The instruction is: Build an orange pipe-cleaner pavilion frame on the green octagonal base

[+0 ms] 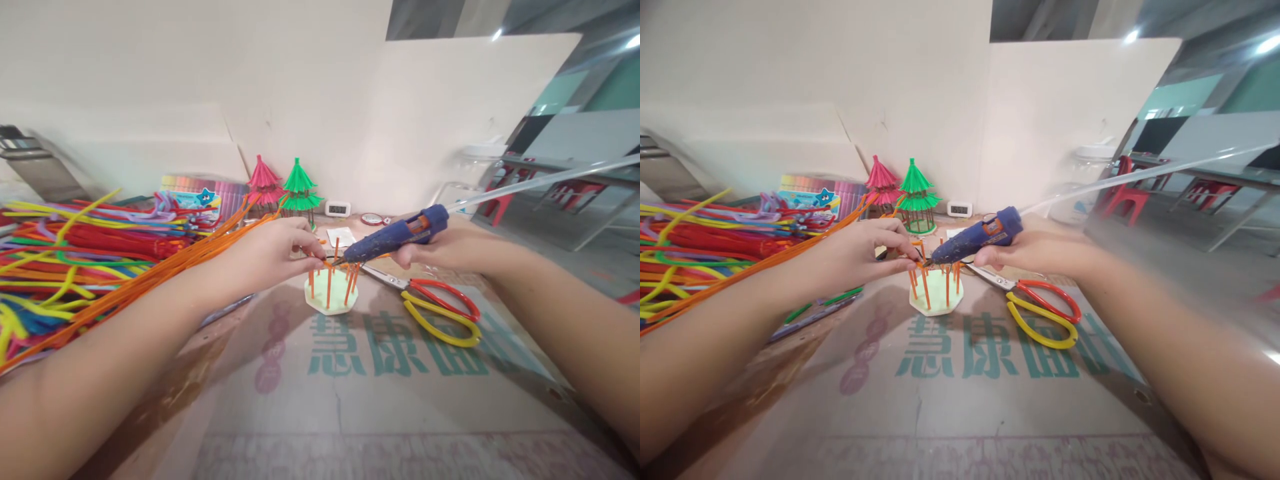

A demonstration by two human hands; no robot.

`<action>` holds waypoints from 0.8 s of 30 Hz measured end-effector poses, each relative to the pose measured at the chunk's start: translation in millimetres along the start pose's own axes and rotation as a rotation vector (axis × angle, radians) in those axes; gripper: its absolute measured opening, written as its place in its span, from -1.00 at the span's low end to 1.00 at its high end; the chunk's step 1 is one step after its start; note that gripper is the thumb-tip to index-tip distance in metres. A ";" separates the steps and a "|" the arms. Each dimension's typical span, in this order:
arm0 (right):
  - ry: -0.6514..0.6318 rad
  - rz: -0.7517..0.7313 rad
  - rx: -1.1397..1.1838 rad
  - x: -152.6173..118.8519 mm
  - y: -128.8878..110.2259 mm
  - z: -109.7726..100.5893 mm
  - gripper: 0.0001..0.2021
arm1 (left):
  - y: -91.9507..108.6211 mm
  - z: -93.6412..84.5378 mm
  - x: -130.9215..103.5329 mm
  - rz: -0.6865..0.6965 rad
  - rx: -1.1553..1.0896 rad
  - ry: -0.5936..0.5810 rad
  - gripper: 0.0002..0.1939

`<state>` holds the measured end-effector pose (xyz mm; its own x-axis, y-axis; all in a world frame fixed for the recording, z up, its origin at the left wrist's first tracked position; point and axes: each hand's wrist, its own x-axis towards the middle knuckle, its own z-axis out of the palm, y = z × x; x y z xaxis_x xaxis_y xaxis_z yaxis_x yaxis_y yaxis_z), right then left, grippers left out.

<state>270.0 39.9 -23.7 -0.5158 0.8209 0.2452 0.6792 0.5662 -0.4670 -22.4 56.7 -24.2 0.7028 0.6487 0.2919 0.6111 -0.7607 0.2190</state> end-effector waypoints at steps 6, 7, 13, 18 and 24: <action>-0.075 -0.030 0.143 2.0 -4.9 3.2 -0.40 | 1.5 -0.9 -0.2 0.000 -0.003 -0.006 -0.84; -0.078 -0.028 0.144 1.8 -4.7 3.3 -0.40 | 1.8 -1.1 -0.3 -0.002 -0.001 -0.008 -0.83; -0.055 0.054 0.083 -0.9 -0.5 2.5 -0.42 | 2.3 -0.8 0.8 -0.014 0.006 -0.018 -0.82; -0.074 0.038 0.127 -1.5 3.3 2.5 -0.39 | 1.6 0.2 0.9 -0.014 0.013 -0.017 -0.82; -0.130 0.006 0.112 -1.8 5.1 0.7 -0.40 | 1.2 -0.1 0.2 0.001 0.020 -0.016 -0.81</action>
<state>274.0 41.3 -27.1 -0.5800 0.8036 0.1337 0.6235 0.5435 -0.5621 -21.6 55.9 -23.8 0.7090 0.6482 0.2776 0.6174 -0.7609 0.1996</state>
